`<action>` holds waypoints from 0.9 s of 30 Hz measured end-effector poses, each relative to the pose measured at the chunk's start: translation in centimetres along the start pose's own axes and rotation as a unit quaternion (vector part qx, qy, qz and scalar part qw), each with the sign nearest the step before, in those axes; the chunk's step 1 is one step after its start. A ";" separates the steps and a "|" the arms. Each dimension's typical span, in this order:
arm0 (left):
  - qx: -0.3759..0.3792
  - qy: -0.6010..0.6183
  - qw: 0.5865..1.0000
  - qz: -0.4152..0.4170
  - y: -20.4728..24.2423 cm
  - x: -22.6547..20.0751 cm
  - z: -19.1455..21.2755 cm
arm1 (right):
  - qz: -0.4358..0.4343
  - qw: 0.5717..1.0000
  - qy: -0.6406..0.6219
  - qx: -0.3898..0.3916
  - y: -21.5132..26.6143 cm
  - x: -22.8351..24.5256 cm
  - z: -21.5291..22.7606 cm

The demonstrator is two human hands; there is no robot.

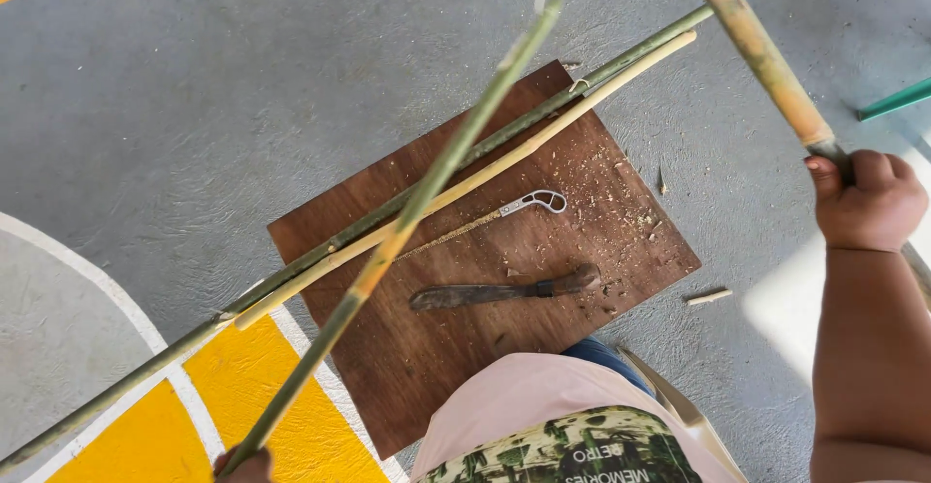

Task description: Cutting and measuring bamboo poles on a wooden table.

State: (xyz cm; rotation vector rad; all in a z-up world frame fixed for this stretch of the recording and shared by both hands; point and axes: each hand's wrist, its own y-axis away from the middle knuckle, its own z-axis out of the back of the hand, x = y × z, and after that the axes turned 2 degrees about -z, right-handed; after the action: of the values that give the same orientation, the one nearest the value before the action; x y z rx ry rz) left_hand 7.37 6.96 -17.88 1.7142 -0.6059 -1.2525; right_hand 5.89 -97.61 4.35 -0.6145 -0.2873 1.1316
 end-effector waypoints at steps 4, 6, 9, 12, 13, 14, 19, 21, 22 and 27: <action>-0.014 0.013 1.000 -0.005 8.9 9.4 -0.6 | 0.068 0.992 -0.103 -0.015 -1.8 9.5 2.4; 0.050 -0.061 0.997 0.008 13.4 12.7 0.1 | 0.169 0.976 -0.136 0.020 -3.0 17.1 5.3; 0.077 -0.106 0.991 0.032 13.4 16.5 0.6 | 0.271 0.922 -0.275 0.032 -2.2 26.1 5.2; 0.138 -0.134 0.977 0.089 5.8 20.0 1.7 | 0.366 0.867 -0.336 0.023 -0.3 32.8 4.4; 0.134 -0.129 0.979 0.085 5.3 19.9 2.6 | 0.370 0.864 -0.342 0.024 0.3 34.5 4.0; 0.170 -0.166 0.969 0.074 5.1 21.1 3.2 | 0.390 0.854 -0.340 0.057 0.8 35.3 3.8; 0.220 -0.313 0.923 0.028 14.5 22.4 4.6 | 0.404 0.837 -0.344 0.132 3.0 36.7 -0.1; 0.223 -0.312 0.923 0.016 9.4 22.8 4.7 | 0.431 0.814 -0.369 0.121 3.9 36.9 -1.7; 0.227 -0.320 0.920 0.021 9.5 22.5 4.5 | 0.425 0.820 -0.363 0.122 4.3 36.8 -2.0; 0.261 -0.248 0.933 0.026 3.2 21.3 3.7 | 0.399 0.823 -0.362 0.181 6.3 36.3 -2.4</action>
State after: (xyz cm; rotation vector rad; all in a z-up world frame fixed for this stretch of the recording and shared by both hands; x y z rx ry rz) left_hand 12.13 -12.91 -25.70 1.7751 -1.3766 -1.5967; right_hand 17.30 -63.62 -4.58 0.1106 -0.4636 2.1693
